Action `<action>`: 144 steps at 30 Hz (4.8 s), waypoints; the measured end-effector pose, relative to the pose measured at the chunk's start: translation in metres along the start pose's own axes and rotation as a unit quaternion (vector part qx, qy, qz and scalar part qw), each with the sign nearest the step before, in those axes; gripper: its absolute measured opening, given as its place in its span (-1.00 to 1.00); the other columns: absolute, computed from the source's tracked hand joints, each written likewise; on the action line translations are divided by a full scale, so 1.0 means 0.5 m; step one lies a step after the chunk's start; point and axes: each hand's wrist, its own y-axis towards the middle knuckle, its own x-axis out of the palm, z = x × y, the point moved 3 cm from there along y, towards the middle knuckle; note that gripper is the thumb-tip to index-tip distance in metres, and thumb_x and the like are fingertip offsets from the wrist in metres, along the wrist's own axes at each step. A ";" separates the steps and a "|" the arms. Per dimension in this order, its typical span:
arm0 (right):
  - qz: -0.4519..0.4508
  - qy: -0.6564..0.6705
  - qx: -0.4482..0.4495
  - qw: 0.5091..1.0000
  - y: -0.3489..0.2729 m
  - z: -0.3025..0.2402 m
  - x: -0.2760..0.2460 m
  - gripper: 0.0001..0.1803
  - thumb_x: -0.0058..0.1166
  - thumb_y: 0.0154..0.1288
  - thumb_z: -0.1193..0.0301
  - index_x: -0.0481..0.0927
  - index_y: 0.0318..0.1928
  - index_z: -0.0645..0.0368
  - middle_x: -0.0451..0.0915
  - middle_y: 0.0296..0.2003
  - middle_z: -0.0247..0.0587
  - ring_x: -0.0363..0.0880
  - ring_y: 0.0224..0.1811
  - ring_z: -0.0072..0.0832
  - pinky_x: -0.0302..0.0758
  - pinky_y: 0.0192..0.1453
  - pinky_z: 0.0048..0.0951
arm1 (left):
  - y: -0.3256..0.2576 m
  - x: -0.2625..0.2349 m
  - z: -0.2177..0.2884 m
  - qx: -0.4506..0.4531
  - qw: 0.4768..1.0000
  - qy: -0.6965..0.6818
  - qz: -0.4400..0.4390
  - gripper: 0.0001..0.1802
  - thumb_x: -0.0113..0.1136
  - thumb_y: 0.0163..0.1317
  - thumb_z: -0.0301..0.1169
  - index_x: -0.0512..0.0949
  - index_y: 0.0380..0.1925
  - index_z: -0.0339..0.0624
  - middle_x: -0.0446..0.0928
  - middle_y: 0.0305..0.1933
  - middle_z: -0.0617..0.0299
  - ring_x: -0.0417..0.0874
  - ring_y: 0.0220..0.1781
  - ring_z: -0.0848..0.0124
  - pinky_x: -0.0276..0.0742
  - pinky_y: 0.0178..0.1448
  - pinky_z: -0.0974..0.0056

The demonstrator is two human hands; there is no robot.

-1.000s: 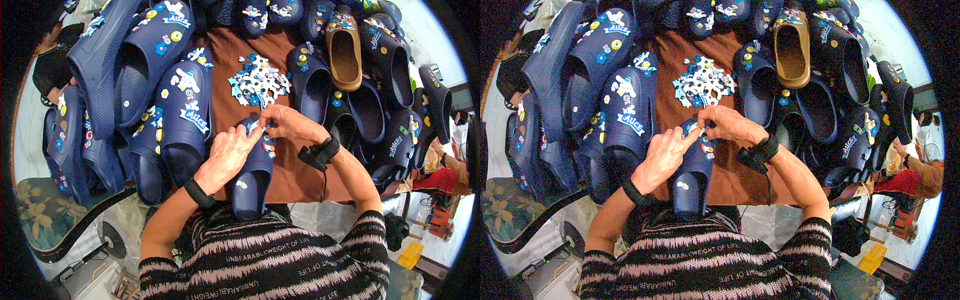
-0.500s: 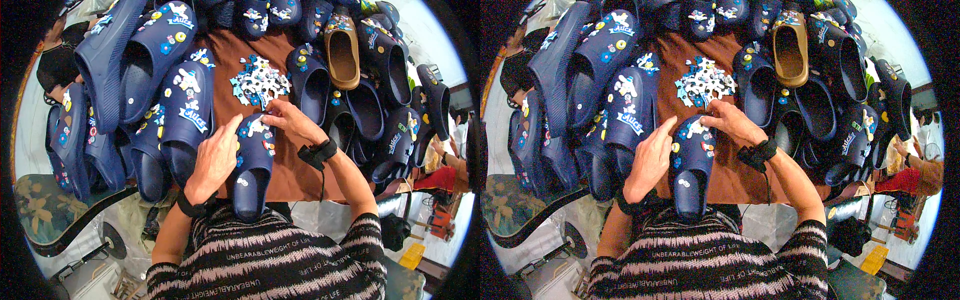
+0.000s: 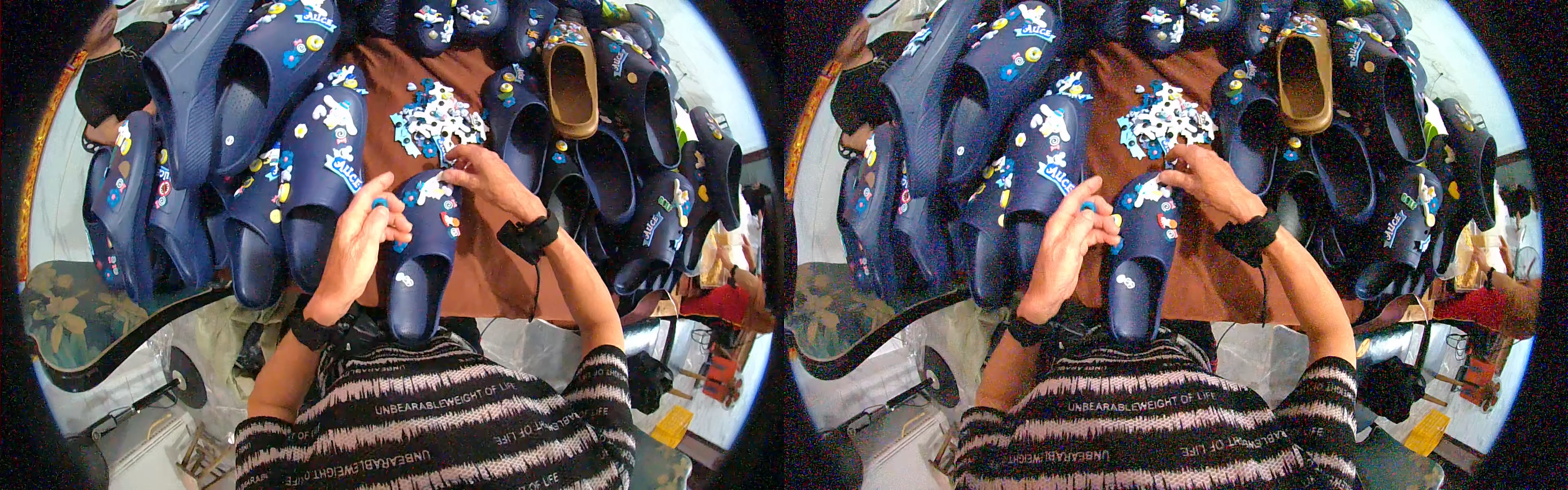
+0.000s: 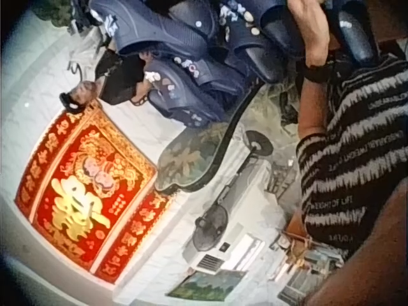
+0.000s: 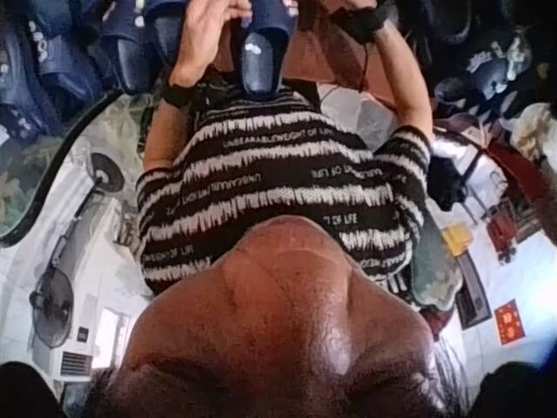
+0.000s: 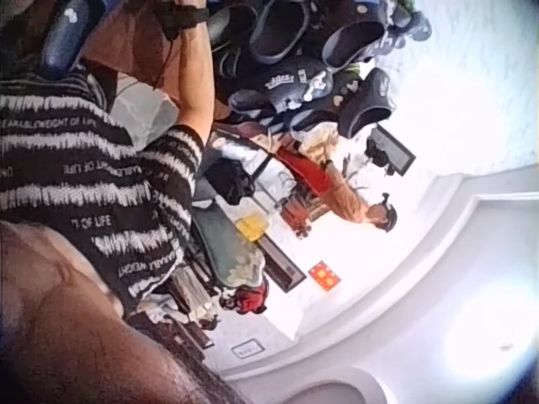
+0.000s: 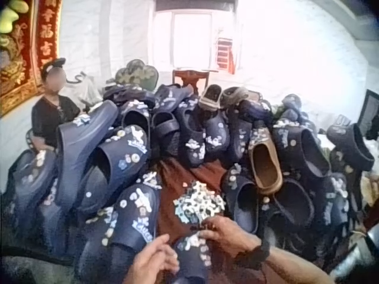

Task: Attaching decorative charms into the holes of clog-style shoes.

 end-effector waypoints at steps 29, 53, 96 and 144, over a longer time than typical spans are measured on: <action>0.086 0.125 -0.145 0.978 -0.046 -0.133 0.069 -0.79 0.18 0.32 0.36 0.66 -0.14 0.22 0.57 -0.17 -0.06 0.55 0.01 -0.09 0.48 0.12 -0.14 | 0.024 0.025 -0.071 0.004 1.000 0.007 0.028 -0.44 -0.16 0.61 -0.37 0.07 0.51 -0.29 0.49 0.16 -0.05 0.64 0.12 0.28 0.65 0.22 0.17; -0.009 -0.049 -0.186 0.981 -0.052 -0.132 0.079 -0.81 0.30 0.13 0.48 0.59 -0.24 0.16 0.58 -0.31 -0.10 0.55 -0.13 -0.06 0.43 -0.01 -0.11 | -0.094 -0.011 -0.092 0.027 0.891 0.450 -0.042 -0.39 0.14 0.41 -0.32 0.28 0.36 -0.41 0.30 0.40 -0.24 0.35 0.43 -0.12 0.27 0.50 0.05; -0.023 -0.295 -0.103 0.950 -0.140 -0.160 0.100 -0.47 0.29 0.04 0.44 0.64 0.12 -0.03 0.53 -0.03 -0.20 0.41 0.26 -0.16 0.22 0.46 0.13 | -0.031 0.019 -0.098 0.095 0.842 0.522 -0.094 -0.37 0.25 0.20 -0.47 0.32 0.27 -0.40 0.40 0.15 -0.16 0.55 0.14 -0.15 0.56 0.16 -0.06; 0.104 -0.171 -0.236 0.951 -0.131 -0.132 0.135 -0.78 0.23 -0.01 0.51 0.67 -0.26 0.12 0.56 -0.24 -0.19 0.53 0.03 -0.21 0.27 0.40 0.08 | -0.053 0.043 -0.100 0.182 0.774 0.605 0.037 -0.60 0.33 -0.02 -0.51 0.53 -0.11 -0.30 0.55 -0.14 -0.02 0.64 -0.09 -0.03 0.60 -0.07 -0.01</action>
